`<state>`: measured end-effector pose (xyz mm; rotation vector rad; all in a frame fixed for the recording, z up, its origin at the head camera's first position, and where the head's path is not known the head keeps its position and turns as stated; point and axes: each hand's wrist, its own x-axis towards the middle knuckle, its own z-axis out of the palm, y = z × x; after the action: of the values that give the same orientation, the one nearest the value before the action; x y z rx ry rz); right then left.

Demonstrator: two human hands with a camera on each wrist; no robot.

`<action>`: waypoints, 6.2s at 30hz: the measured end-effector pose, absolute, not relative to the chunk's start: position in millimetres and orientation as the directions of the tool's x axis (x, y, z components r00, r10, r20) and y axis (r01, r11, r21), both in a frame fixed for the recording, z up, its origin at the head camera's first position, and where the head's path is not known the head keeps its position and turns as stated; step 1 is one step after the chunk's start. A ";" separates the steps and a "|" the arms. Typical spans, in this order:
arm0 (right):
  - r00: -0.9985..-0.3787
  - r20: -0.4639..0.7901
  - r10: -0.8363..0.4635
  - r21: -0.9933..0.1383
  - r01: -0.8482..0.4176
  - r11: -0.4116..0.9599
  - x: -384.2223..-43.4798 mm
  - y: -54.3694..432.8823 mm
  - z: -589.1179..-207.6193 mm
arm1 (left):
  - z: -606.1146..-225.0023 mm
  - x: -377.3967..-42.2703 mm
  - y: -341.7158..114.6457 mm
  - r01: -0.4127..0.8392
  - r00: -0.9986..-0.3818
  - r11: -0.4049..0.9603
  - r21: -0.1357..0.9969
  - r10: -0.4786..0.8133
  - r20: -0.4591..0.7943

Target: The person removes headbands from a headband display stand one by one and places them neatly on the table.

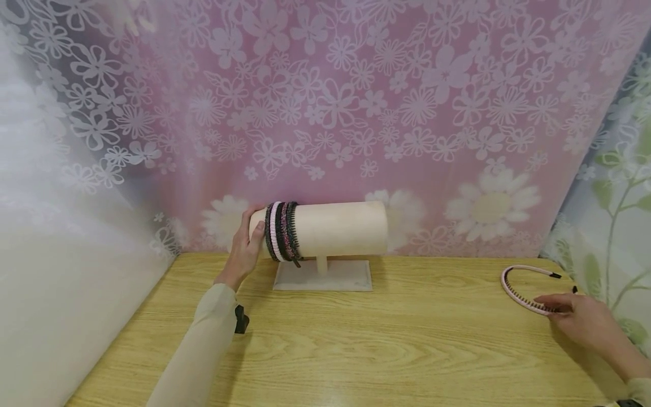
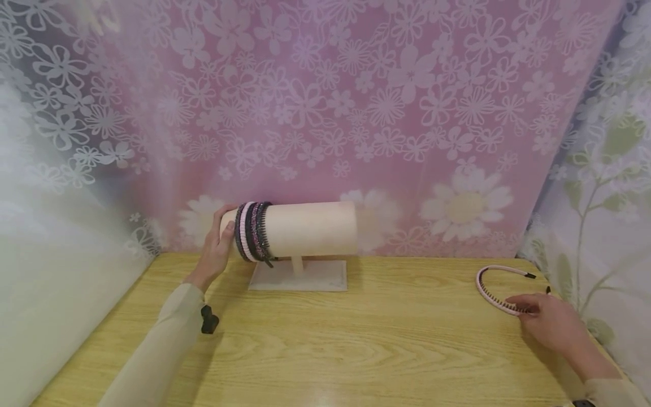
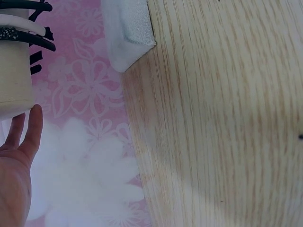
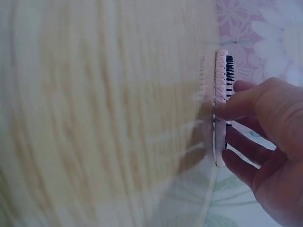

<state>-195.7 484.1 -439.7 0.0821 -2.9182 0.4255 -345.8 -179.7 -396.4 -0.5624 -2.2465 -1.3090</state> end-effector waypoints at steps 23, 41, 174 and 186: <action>-0.960 0.281 -0.018 -0.317 -0.111 0.942 -193.4 444.2 -413.6 | -397.5 -346.0 -180.2 0.567 -0.800 0.462 0.682 0.112 0.590; -0.865 0.484 -0.133 -0.297 -0.305 0.905 -198.4 398.8 -391.9 | -397.5 -348.4 -179.8 0.564 -0.801 0.463 0.684 0.105 0.590; -0.677 0.473 -0.563 -0.233 -0.713 0.662 -325.2 107.9 -281.2 | -398.2 -348.5 -180.0 0.582 -0.788 0.436 0.687 0.094 0.608; -0.773 0.284 -0.568 -0.304 -0.634 0.711 -342.0 85.5 -275.3 | -397.0 -348.3 -180.5 0.585 -0.788 0.444 0.679 0.110 0.606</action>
<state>-342.0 85.5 -275.3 0.9725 -2.7465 0.5816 -348.3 -180.5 -397.0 -0.5822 -2.2187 -1.3145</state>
